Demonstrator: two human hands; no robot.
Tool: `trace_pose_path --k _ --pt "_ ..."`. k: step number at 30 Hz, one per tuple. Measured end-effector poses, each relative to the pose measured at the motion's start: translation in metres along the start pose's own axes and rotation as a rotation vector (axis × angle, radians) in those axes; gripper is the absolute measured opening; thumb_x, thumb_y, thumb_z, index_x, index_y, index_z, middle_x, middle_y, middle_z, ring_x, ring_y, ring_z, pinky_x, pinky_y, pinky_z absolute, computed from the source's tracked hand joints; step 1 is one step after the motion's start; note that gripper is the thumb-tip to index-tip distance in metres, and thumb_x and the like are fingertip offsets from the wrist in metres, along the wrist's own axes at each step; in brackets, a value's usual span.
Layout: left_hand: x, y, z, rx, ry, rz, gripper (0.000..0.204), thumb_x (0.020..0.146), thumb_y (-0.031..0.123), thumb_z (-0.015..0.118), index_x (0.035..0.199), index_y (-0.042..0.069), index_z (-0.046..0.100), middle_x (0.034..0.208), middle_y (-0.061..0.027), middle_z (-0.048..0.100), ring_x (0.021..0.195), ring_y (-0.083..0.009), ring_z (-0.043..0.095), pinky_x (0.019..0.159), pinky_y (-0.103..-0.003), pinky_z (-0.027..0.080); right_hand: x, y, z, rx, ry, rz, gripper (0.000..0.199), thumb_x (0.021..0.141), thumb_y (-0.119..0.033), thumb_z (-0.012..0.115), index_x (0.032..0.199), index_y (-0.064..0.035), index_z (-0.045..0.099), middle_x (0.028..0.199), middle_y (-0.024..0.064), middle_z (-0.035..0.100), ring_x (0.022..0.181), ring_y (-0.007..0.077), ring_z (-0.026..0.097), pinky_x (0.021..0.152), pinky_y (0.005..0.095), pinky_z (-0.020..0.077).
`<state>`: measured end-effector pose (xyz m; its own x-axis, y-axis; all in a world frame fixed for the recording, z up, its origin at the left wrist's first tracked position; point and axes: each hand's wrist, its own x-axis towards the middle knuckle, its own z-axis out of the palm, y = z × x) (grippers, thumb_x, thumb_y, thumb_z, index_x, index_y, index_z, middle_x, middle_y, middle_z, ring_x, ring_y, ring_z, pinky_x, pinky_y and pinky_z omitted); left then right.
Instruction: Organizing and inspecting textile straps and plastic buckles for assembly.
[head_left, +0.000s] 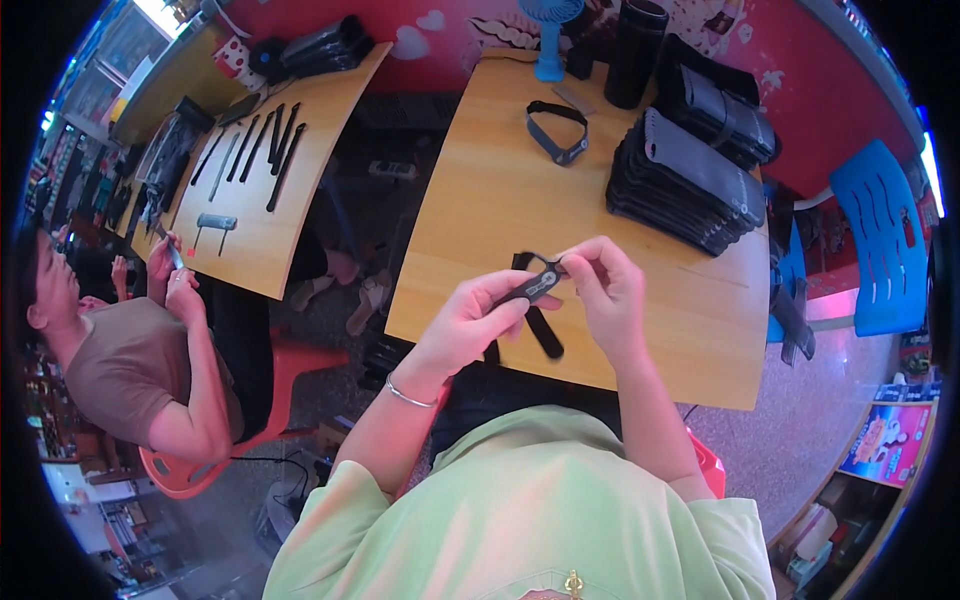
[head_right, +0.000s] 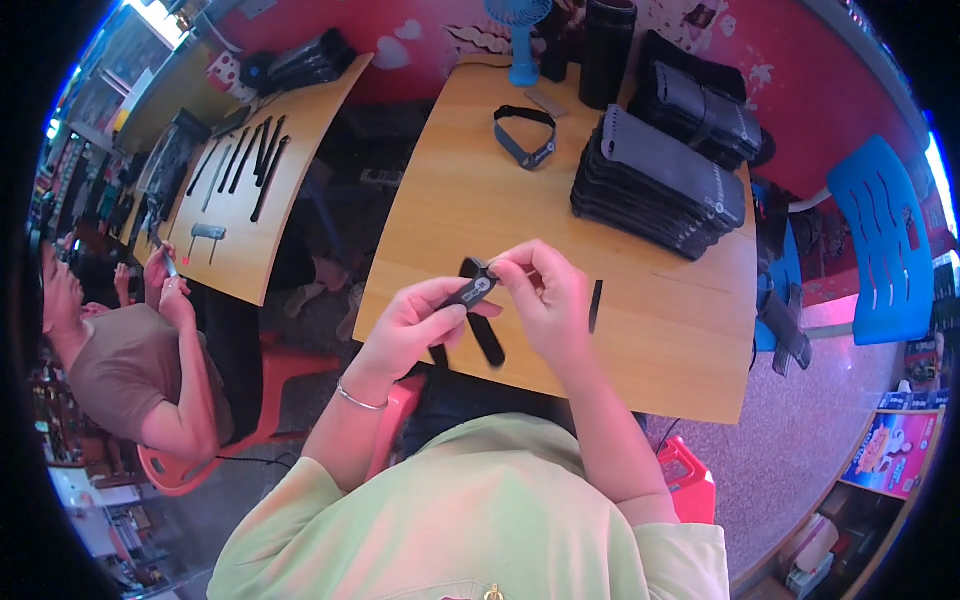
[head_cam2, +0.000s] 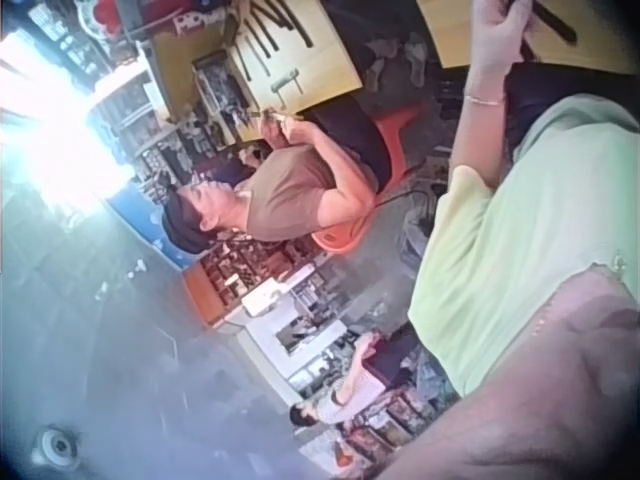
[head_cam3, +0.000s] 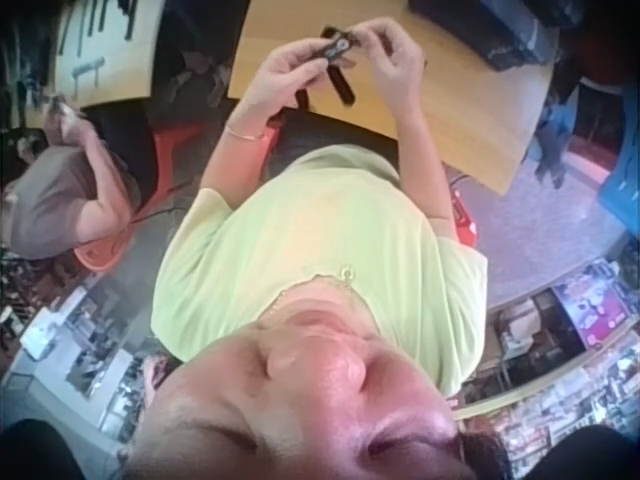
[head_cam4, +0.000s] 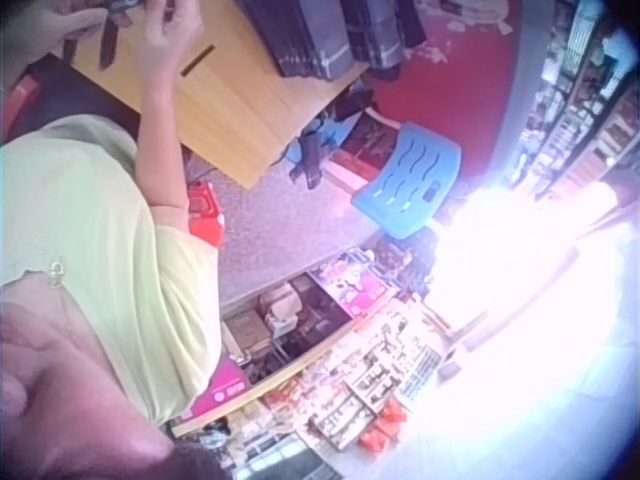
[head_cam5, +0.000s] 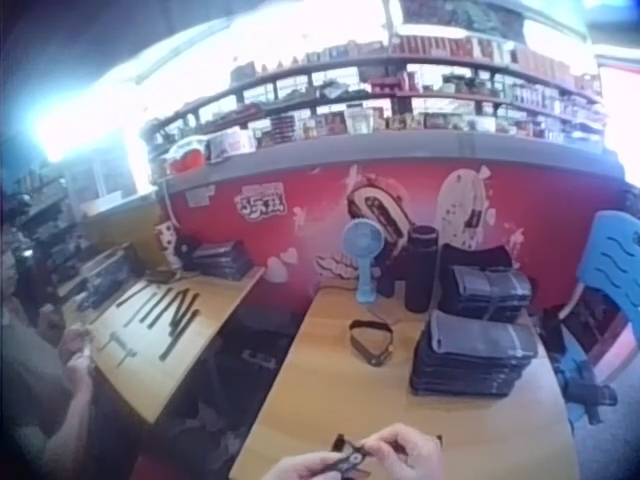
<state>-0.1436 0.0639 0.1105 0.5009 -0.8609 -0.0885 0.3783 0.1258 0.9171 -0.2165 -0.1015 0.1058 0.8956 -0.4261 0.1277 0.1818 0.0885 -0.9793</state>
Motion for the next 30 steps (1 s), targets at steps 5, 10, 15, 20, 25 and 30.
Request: trace_pose_path --k 5,10,15,20,25,30 --pt "0.0 -0.003 0.019 0.046 0.075 0.134 0.025 0.092 0.001 0.052 0.116 -0.003 0.047 0.1 -0.0045 0.058 0.101 -0.0094 0.055 0.085 -0.025 0.047 -0.01 -0.009 0.004 -0.499 -0.048 -0.555 0.017 0.069 0.002 0.072 0.084 -0.0019 0.065 0.09 0.0089 0.066 0.082 0.0209 0.062 0.068 0.0296 0.0506" --pt "0.002 -0.007 0.03 0.263 0.132 0.151 0.014 0.096 0.007 0.049 0.107 0.0 0.048 0.077 0.0009 0.05 0.065 -0.0044 0.051 0.059 -0.02 0.045 -0.011 -0.001 0.001 -0.46 0.008 -0.522 0.019 0.069 0.001 0.073 0.086 -0.0024 0.067 0.093 0.0083 0.067 0.082 0.0215 0.062 0.067 0.029 0.0504" --pt "0.001 -0.009 0.03 0.335 0.187 0.111 0.016 0.096 0.008 0.048 0.106 -0.001 0.055 0.07 0.0024 0.049 0.061 -0.0046 0.047 0.055 -0.02 0.04 -0.017 0.002 0.003 -0.362 0.045 -0.308 0.014 0.076 0.003 0.068 0.088 -0.0027 0.066 0.09 0.0084 0.067 0.081 0.0159 0.062 0.065 0.0254 0.0489" --pt "-0.011 0.0 0.029 0.255 0.109 0.077 0.024 0.097 0.01 0.046 0.113 -0.002 0.058 0.065 0.0022 0.051 0.055 -0.0043 0.043 0.05 -0.019 0.035 0.005 -0.018 -0.024 -0.165 0.245 -0.099 0.01 0.093 -0.011 0.055 0.086 -0.0048 0.059 0.084 0.0054 0.066 0.059 0.0036 0.046 0.052 0.019 0.0367" --pt "-0.034 -0.007 0.0 0.019 0.125 -0.062 0.026 0.097 0.012 0.045 0.117 -0.001 0.055 0.061 0.0014 0.051 0.051 -0.0016 0.038 0.046 -0.017 0.027 0.019 -0.042 -0.058 0.098 0.137 -0.133 0.015 0.097 -0.016 0.049 0.087 -0.0076 0.055 0.089 0.0069 0.067 0.054 0.0013 0.04 0.048 0.0148 0.0292" --pt "-0.05 -0.004 -0.027 -0.165 0.171 0.059 0.021 0.098 0.011 0.04 0.111 0.001 0.054 0.057 0.0001 0.05 0.041 -0.004 0.039 0.039 -0.017 0.03 0.007 -0.021 -0.079 0.359 0.257 -0.008 0.016 0.097 -0.02 0.049 0.095 -0.007 0.057 0.09 0.0087 0.067 0.065 0.0054 0.061 0.053 0.0151 0.0468"
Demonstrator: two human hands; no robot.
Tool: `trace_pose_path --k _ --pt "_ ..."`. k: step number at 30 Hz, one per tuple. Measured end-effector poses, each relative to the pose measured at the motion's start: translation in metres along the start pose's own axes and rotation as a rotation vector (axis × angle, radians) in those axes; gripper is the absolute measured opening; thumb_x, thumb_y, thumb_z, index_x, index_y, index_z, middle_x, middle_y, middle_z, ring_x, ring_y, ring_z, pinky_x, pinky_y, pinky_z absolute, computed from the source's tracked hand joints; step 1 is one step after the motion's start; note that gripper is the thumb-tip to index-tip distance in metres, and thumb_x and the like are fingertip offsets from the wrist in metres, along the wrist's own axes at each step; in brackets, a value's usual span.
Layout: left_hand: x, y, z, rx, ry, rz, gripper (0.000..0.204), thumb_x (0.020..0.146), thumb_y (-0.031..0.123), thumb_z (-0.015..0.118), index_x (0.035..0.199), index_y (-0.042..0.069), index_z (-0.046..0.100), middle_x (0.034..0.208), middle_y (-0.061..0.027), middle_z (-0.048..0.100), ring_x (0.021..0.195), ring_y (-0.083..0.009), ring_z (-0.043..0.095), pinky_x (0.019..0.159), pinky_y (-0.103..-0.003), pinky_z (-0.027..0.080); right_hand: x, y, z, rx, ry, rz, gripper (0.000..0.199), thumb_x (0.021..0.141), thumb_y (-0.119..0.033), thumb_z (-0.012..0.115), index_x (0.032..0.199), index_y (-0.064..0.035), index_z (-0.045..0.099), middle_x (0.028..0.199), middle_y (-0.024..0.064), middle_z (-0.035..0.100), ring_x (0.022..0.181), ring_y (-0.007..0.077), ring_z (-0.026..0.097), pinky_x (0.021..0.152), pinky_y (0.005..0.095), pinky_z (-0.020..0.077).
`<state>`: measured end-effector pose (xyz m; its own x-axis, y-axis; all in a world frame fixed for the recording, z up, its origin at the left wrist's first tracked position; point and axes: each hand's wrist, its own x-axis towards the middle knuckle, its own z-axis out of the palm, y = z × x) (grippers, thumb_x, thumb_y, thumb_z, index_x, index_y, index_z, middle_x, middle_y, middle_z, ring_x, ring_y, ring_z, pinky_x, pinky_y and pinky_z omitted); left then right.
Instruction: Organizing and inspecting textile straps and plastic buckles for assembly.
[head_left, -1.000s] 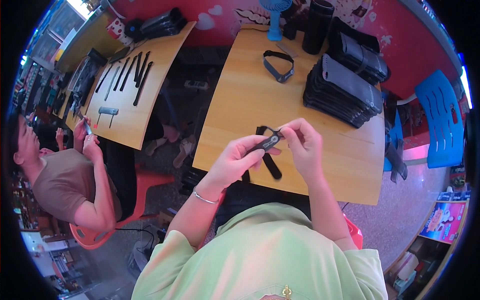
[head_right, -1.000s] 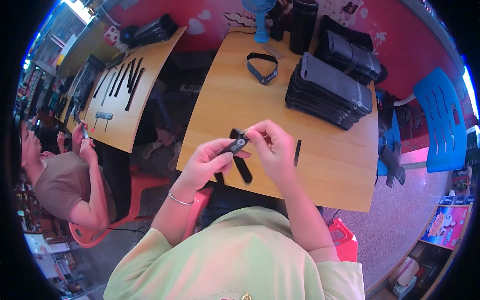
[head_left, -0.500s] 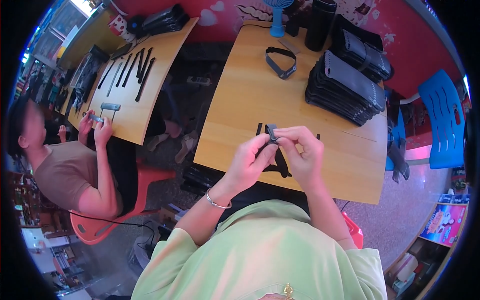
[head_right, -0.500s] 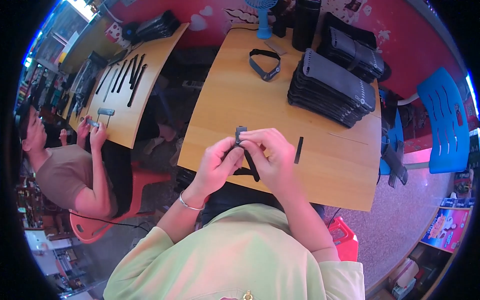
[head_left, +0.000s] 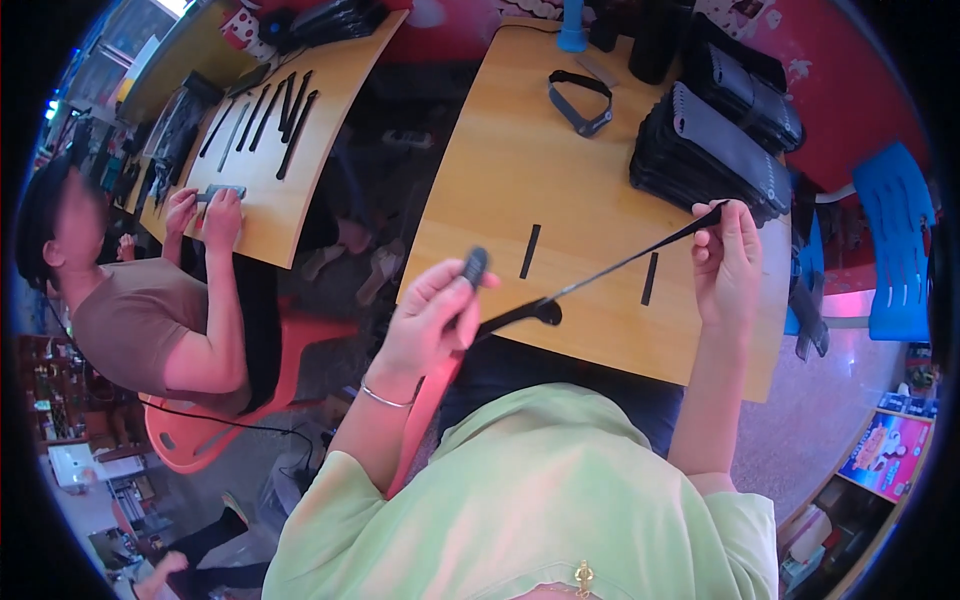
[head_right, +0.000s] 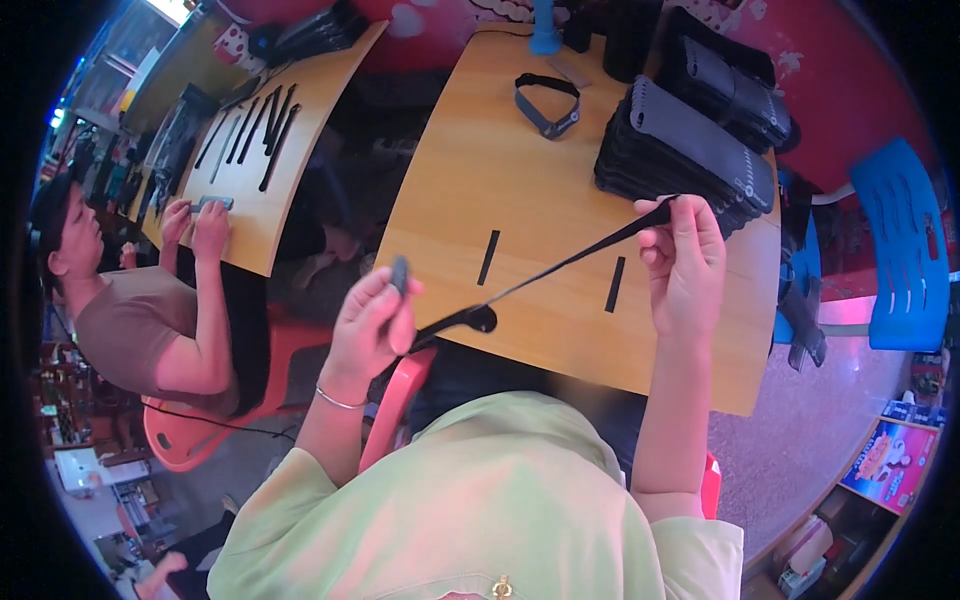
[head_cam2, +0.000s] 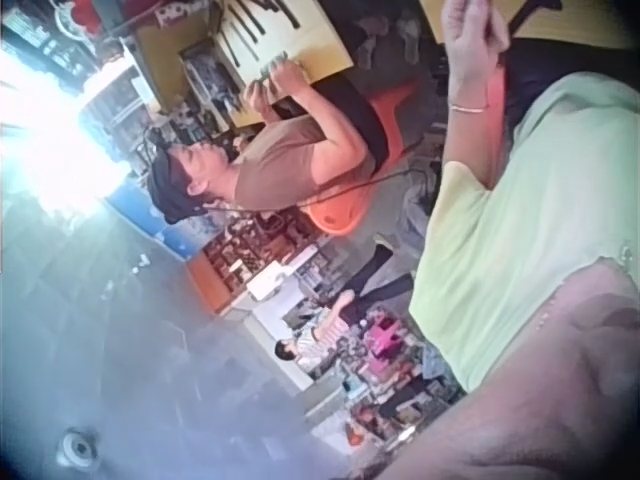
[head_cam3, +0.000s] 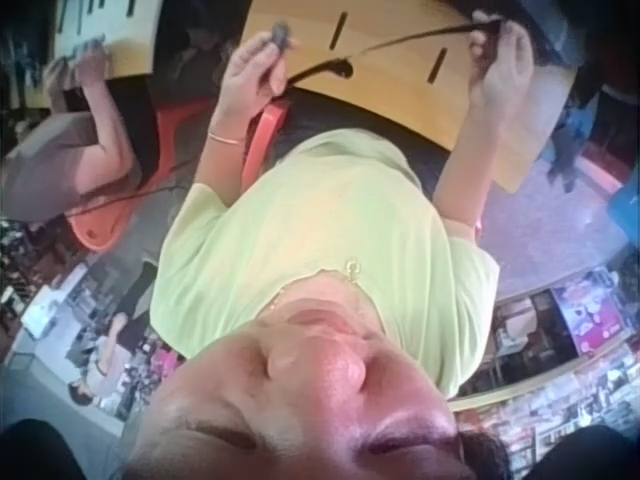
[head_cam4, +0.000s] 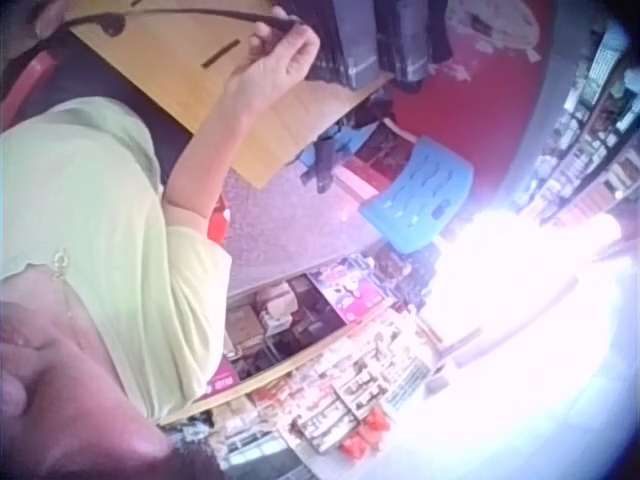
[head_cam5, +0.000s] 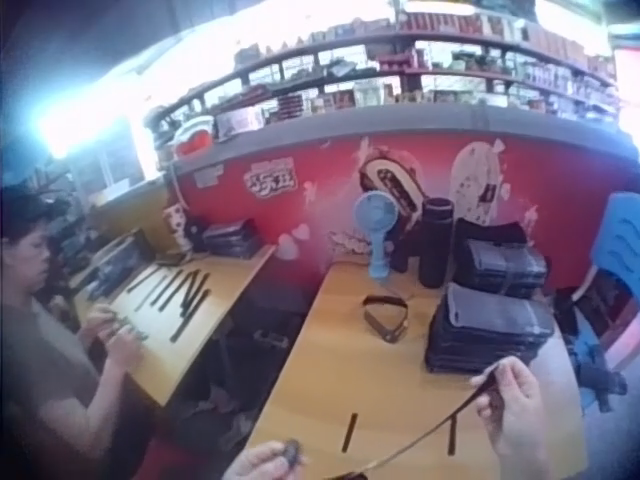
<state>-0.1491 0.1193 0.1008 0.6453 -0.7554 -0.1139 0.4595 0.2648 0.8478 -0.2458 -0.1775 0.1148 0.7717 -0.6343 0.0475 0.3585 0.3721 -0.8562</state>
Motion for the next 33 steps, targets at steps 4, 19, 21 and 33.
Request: trace_pose_path --k 4,19,21,33 --pt "-0.003 0.007 -0.019 -0.422 0.118 0.178 0.024 0.099 0.016 0.037 0.11 0.003 0.054 0.05 0.0026 0.04 0.035 -0.0035 0.03 0.033 -0.018 0.021 -0.01 0.005 -0.023 0.05 0.097 0.031 0.018 0.097 -0.021 0.05 0.099 -0.0052 0.057 0.093 0.0085 0.066 0.067 0.0054 0.061 0.054 0.0151 0.0483" --pt "0.008 -0.001 0.006 0.134 0.092 -0.099 0.023 0.094 0.006 0.049 0.112 -0.006 0.058 0.105 -0.0151 0.065 0.094 -0.0223 0.065 0.088 -0.033 0.051 -0.057 -0.015 -0.008 -0.06 -0.222 0.044 0.024 0.095 -0.013 0.052 0.101 0.0073 0.063 0.11 0.0206 0.06 0.096 0.0237 0.064 0.083 0.0286 0.0535" --pt "0.01 -0.005 0.019 0.152 0.105 -0.116 0.022 0.093 0.005 0.047 0.106 -0.008 0.059 0.105 -0.0191 0.064 0.091 -0.0272 0.067 0.086 -0.036 0.053 -0.053 -0.002 0.002 -0.189 -0.28 0.037 0.019 0.092 -0.007 0.054 0.102 0.007 0.062 0.114 0.0201 0.058 0.097 0.0233 0.063 0.083 0.0285 0.0525" --pt "0.004 -0.015 0.039 0.123 0.039 -0.171 0.03 0.095 0.002 0.04 0.124 -0.003 0.044 0.104 -0.0174 0.064 0.09 -0.0227 0.067 0.081 -0.028 0.052 -0.047 0.031 0.036 -0.13 -0.142 0.299 0.048 0.084 0.001 0.061 0.128 -0.0027 0.042 0.113 0.0098 0.055 0.094 0.0126 0.057 0.086 0.0241 0.0466"
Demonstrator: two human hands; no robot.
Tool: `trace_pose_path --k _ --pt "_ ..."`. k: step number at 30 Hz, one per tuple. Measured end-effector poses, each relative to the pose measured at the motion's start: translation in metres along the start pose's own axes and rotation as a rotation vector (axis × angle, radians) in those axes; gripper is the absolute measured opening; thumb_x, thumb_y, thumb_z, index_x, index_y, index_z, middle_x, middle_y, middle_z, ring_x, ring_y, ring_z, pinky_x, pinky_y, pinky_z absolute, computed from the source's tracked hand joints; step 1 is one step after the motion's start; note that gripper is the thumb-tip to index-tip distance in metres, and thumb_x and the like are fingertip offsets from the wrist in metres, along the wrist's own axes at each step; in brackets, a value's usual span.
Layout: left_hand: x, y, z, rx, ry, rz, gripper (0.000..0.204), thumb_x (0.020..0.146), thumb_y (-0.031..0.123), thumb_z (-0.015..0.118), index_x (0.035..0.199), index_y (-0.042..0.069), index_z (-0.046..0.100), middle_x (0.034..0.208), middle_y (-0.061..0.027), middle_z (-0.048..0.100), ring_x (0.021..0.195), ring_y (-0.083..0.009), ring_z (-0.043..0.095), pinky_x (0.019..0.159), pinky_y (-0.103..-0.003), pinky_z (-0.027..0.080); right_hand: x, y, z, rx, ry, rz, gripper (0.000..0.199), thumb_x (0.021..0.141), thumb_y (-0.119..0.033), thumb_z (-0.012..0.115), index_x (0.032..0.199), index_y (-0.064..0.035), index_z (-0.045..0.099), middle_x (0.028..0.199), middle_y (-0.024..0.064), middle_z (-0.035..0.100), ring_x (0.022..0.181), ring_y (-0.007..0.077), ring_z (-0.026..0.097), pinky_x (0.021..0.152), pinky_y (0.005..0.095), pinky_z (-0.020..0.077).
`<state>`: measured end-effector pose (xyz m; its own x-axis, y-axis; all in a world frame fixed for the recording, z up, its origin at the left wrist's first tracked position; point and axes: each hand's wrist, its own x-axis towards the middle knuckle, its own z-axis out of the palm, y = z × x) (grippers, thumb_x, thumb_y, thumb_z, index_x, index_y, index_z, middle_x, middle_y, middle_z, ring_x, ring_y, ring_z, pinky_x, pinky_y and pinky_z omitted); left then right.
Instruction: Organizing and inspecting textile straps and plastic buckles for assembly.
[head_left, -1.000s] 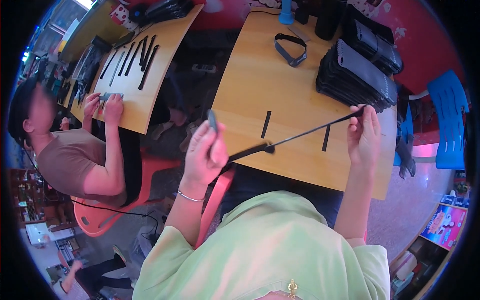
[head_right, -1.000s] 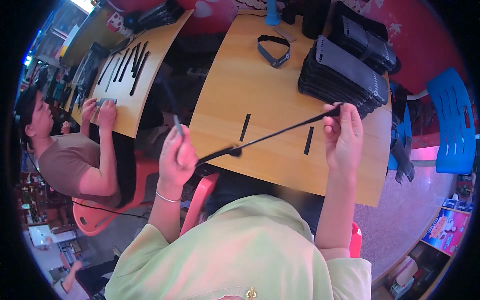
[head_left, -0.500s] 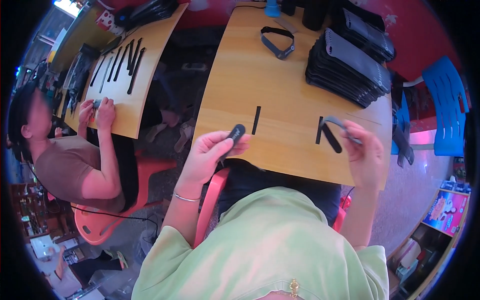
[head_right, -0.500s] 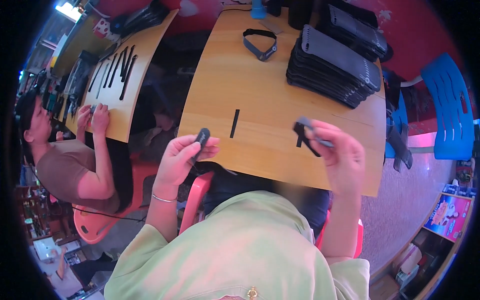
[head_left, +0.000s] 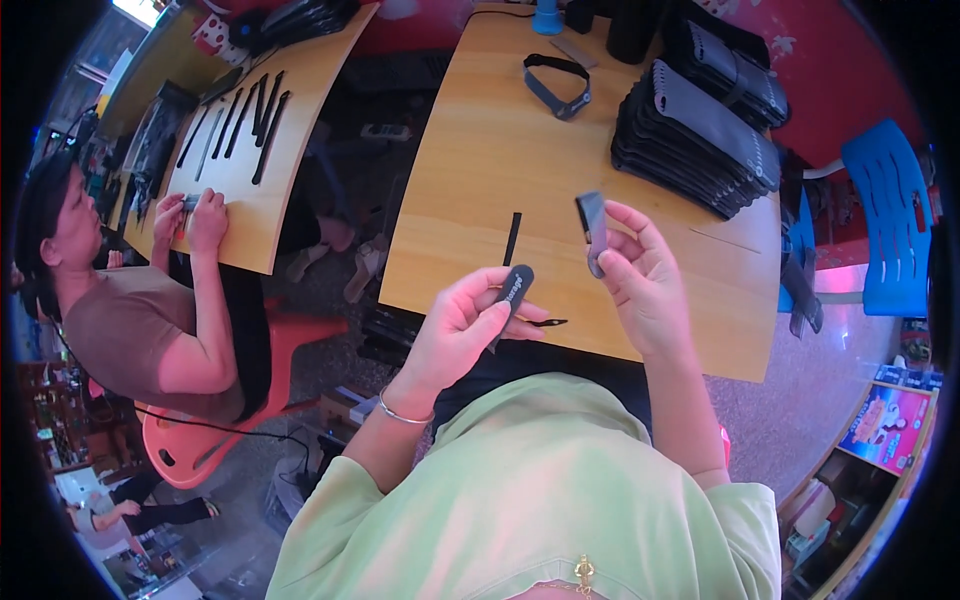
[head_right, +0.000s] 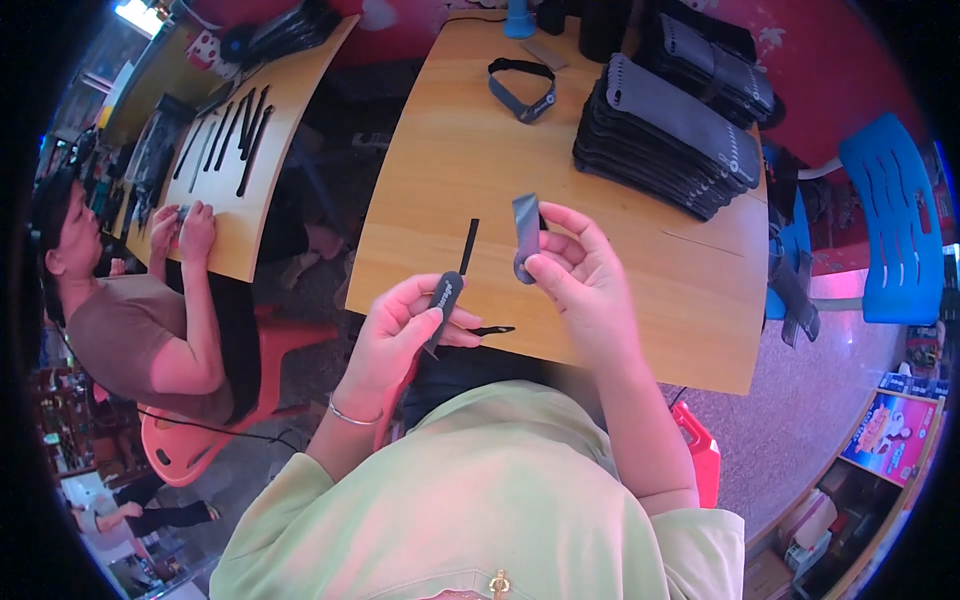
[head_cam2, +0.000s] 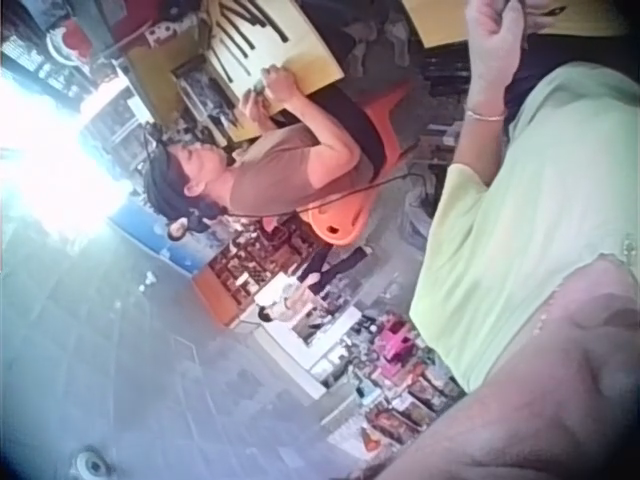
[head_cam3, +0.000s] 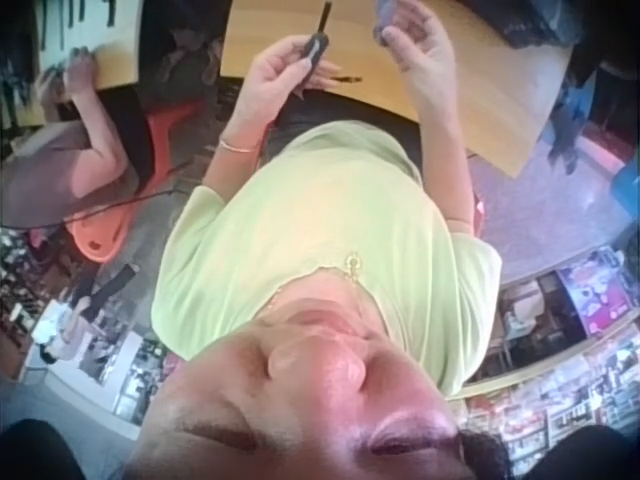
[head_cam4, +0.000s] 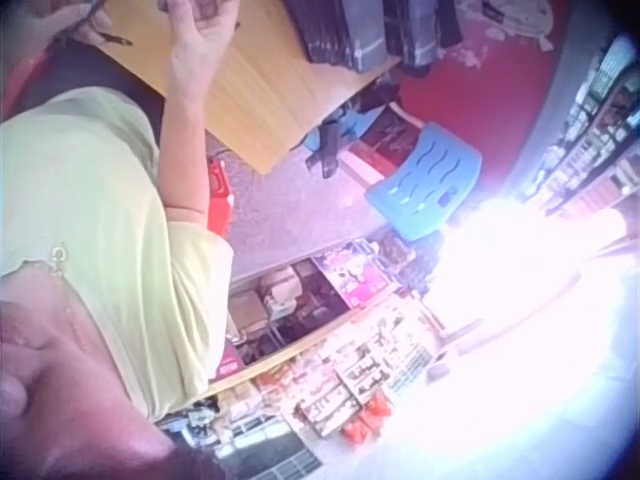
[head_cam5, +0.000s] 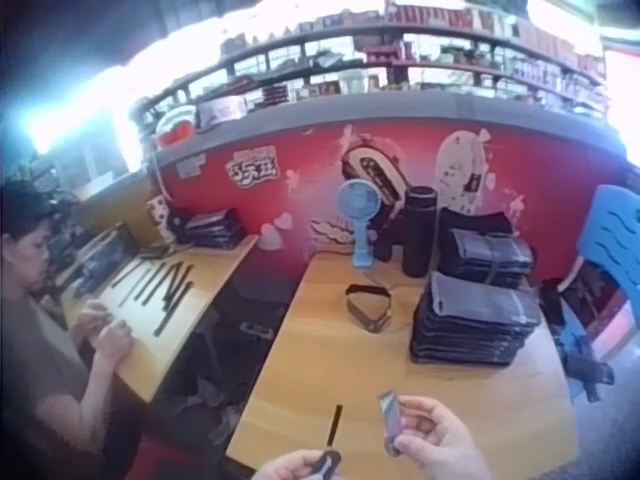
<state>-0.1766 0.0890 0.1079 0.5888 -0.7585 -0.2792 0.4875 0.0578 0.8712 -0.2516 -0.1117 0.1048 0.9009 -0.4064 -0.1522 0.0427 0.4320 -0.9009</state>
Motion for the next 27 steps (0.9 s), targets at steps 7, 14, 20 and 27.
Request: trace_pose_path --k 7,14,20,27 --pt "0.003 -0.012 0.001 -0.016 -0.04 0.145 0.03 0.095 0.0 0.039 0.124 -0.005 0.045 0.102 -0.0155 0.063 0.092 -0.0214 0.065 0.085 -0.03 0.052 0.005 0.013 0.005 0.489 0.022 0.255 0.035 0.088 -0.004 0.06 0.121 -0.0034 0.049 0.097 0.0032 0.06 0.088 0.0081 0.056 0.068 0.0182 0.0471" --pt "0.007 -0.011 0.013 -0.069 0.031 0.156 0.025 0.096 0.003 0.038 0.119 -0.002 0.046 0.104 -0.0147 0.061 0.087 -0.0172 0.066 0.081 -0.027 0.054 0.005 0.009 0.017 0.414 -0.085 0.146 0.019 0.089 -0.002 0.056 0.108 -0.0021 0.057 0.099 0.0029 0.06 0.085 0.0092 0.056 0.07 0.0211 0.0448" --pt "0.007 -0.009 0.013 -0.038 0.031 0.132 0.025 0.097 0.006 0.039 0.118 -0.001 0.049 0.092 -0.0073 0.061 0.071 -0.0105 0.063 0.059 -0.019 0.049 0.002 -0.019 0.025 -0.007 -0.068 0.024 0.017 0.092 -0.005 0.051 0.107 -0.0008 0.058 0.093 0.003 0.06 0.082 0.0089 0.055 0.072 0.0218 0.0426" --pt "0.017 -0.005 -0.008 0.08 0.124 0.152 0.016 0.095 0.012 0.049 0.104 0.001 0.056 0.067 0.0025 0.05 0.048 -0.0045 0.044 0.043 -0.017 0.032 0.005 -0.057 -0.01 -0.118 -0.237 0.087 0.018 0.092 -0.014 0.047 0.099 -0.0003 0.057 0.076 0.0028 0.055 0.069 0.0091 0.05 0.06 0.0231 0.0384"
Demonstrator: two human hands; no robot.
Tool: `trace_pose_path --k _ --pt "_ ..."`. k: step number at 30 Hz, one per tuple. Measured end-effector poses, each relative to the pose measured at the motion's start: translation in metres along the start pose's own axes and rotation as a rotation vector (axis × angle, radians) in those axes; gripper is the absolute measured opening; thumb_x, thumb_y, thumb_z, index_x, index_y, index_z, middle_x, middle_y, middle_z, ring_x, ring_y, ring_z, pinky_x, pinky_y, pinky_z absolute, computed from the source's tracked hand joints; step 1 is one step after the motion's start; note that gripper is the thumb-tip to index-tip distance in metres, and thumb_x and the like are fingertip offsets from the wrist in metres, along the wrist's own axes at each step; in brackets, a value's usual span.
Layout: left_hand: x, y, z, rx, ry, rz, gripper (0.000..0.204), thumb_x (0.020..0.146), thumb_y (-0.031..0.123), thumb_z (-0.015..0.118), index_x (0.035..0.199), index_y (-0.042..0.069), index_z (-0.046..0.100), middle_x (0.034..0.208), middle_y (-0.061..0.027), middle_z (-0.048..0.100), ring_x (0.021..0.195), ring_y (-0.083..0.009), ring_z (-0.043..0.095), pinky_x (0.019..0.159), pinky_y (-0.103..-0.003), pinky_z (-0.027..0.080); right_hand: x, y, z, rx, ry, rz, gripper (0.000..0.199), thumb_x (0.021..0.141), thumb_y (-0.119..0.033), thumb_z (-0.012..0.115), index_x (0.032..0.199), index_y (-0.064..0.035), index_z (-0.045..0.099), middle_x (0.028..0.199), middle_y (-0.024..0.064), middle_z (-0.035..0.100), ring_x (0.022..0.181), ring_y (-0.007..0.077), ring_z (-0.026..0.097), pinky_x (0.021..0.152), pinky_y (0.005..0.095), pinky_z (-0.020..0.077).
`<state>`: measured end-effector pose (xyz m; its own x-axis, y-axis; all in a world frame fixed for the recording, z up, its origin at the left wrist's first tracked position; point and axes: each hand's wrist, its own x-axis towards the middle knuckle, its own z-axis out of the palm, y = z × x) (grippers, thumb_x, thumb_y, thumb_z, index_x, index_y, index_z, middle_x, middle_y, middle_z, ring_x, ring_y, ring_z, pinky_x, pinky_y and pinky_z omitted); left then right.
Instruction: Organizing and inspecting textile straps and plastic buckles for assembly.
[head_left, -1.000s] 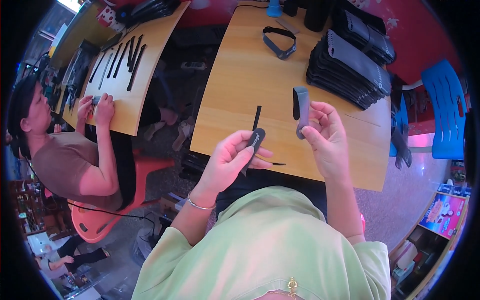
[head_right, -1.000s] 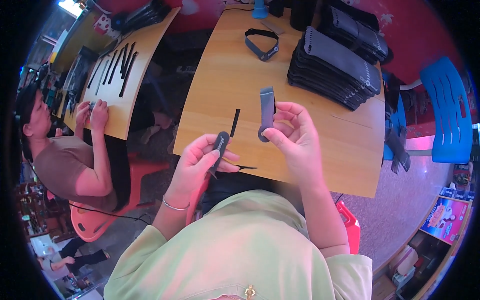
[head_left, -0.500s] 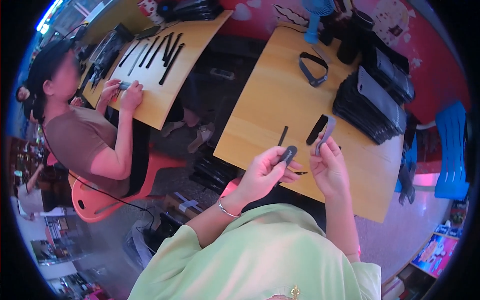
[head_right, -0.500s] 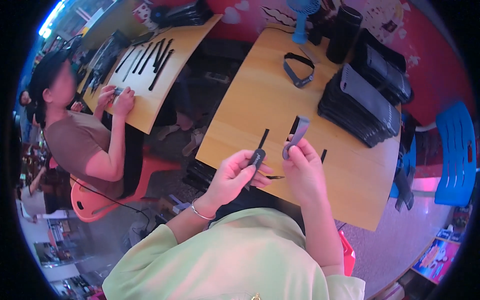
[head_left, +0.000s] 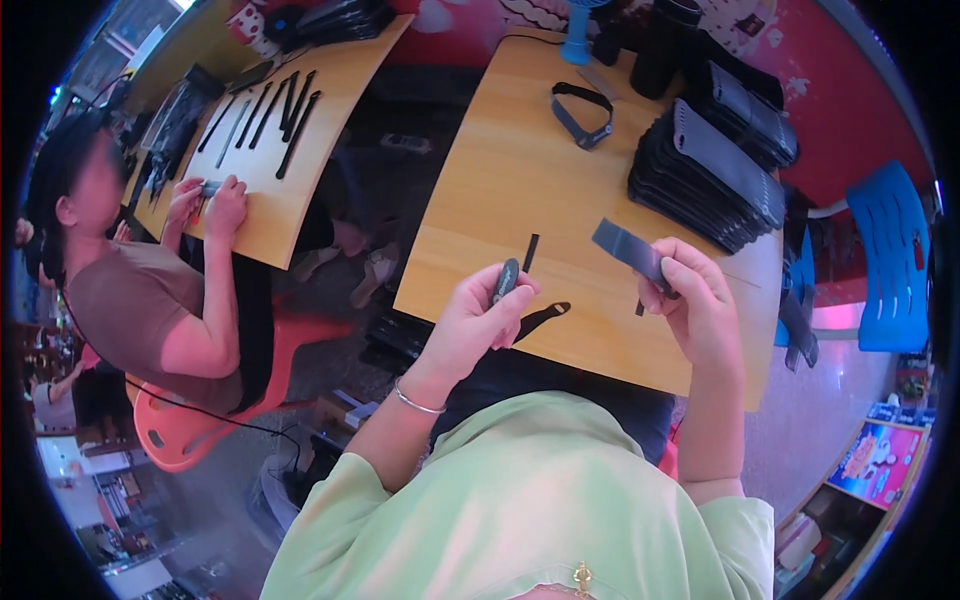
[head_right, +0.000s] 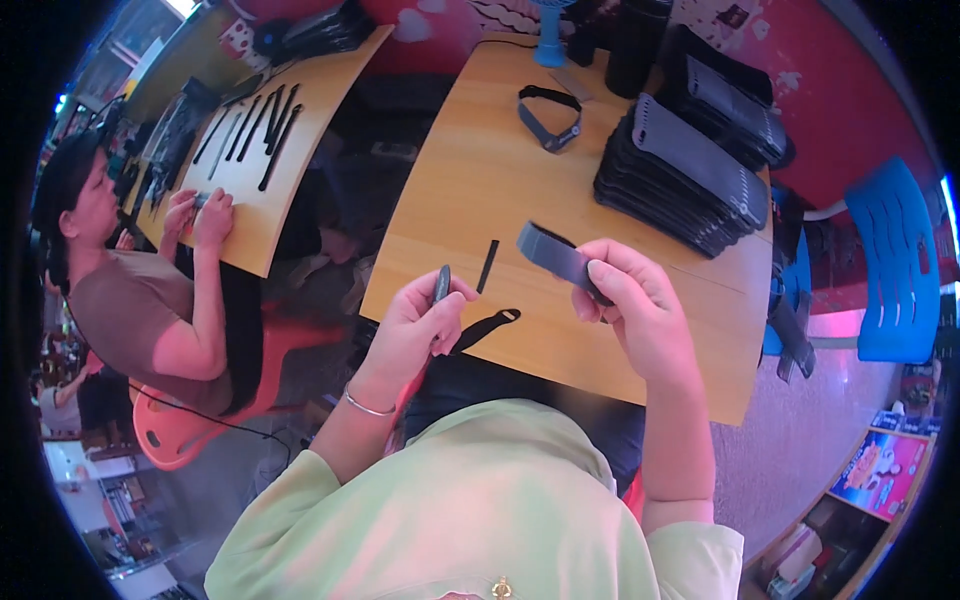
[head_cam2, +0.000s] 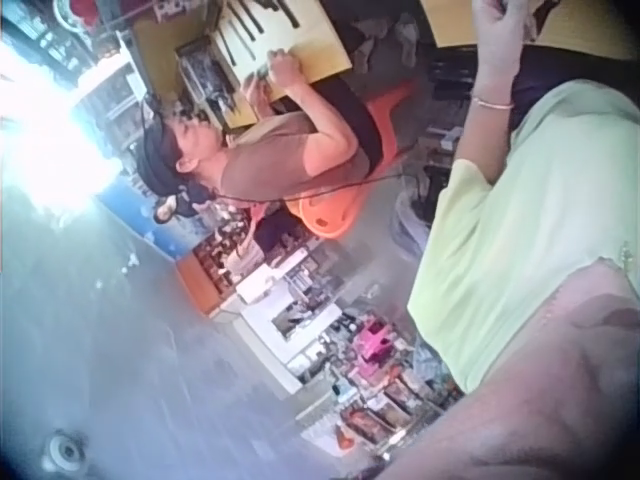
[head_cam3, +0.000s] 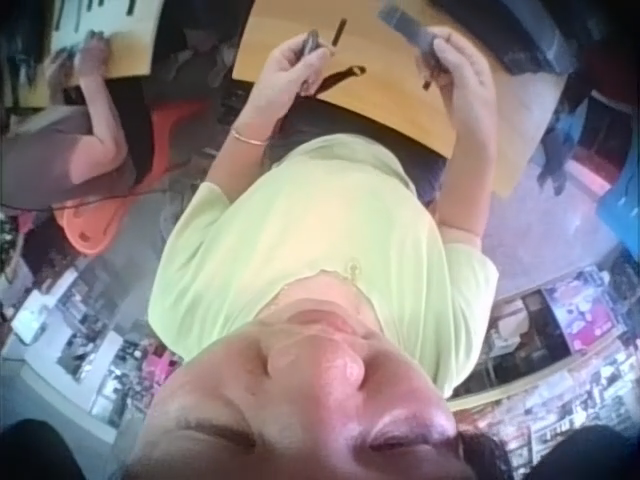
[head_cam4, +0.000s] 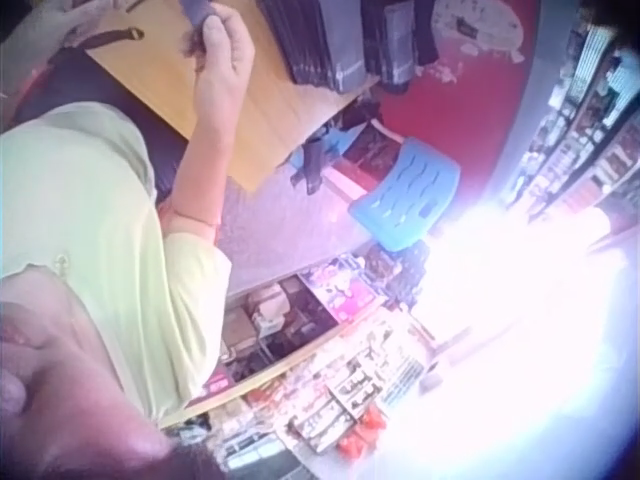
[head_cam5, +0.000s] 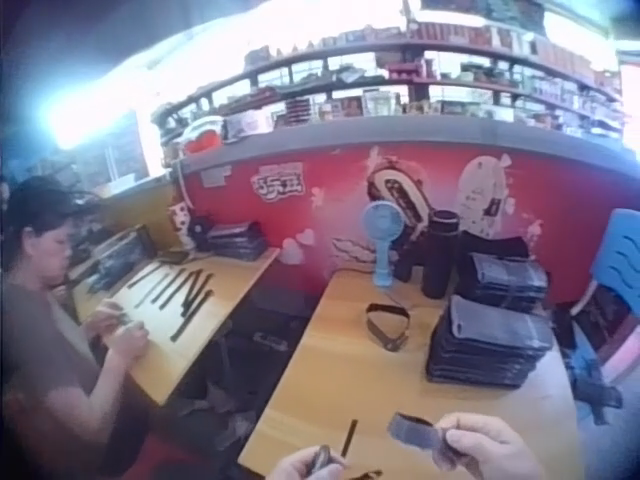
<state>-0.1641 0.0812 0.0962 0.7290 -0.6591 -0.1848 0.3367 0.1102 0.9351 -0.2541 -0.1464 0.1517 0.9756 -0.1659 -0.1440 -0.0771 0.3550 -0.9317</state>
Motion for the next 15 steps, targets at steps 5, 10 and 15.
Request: trace_pose_path --k 5,10,15 --pt "0.014 -0.029 0.016 -0.39 -0.135 -0.418 0.034 0.097 0.034 0.048 0.108 0.003 0.053 0.074 -0.0008 0.057 0.047 -0.0053 0.046 0.039 -0.017 0.031 -0.012 -0.008 -0.004 0.25 -0.164 -0.045 0.015 0.086 -0.013 0.043 0.083 -0.0025 0.053 0.08 0.0076 0.054 0.068 0.0145 0.049 0.059 0.0244 0.0382" --pt "0.021 -0.046 0.046 -0.959 -0.573 -0.445 0.052 0.096 0.045 0.043 0.127 0.004 0.046 0.106 -0.0053 0.064 0.051 -0.0047 0.045 0.041 -0.015 0.031 -0.023 0.018 -0.017 0.359 -0.38 -0.07 0.019 0.081 -0.013 0.036 0.072 -0.0009 0.047 0.099 0.0203 0.053 0.085 0.0261 0.053 0.08 0.0351 0.0436" --pt "0.027 -0.044 0.046 -0.86 -0.359 -0.418 0.038 0.092 0.024 0.059 0.124 0.007 0.048 0.1 -0.0027 0.064 0.053 -0.0026 0.046 0.043 -0.014 0.031 -0.046 0.032 -0.039 0.367 -0.398 -0.07 0.021 0.081 -0.015 0.036 0.067 -0.0013 0.045 0.096 0.0225 0.054 0.084 0.0269 0.051 0.081 0.0388 0.0408"
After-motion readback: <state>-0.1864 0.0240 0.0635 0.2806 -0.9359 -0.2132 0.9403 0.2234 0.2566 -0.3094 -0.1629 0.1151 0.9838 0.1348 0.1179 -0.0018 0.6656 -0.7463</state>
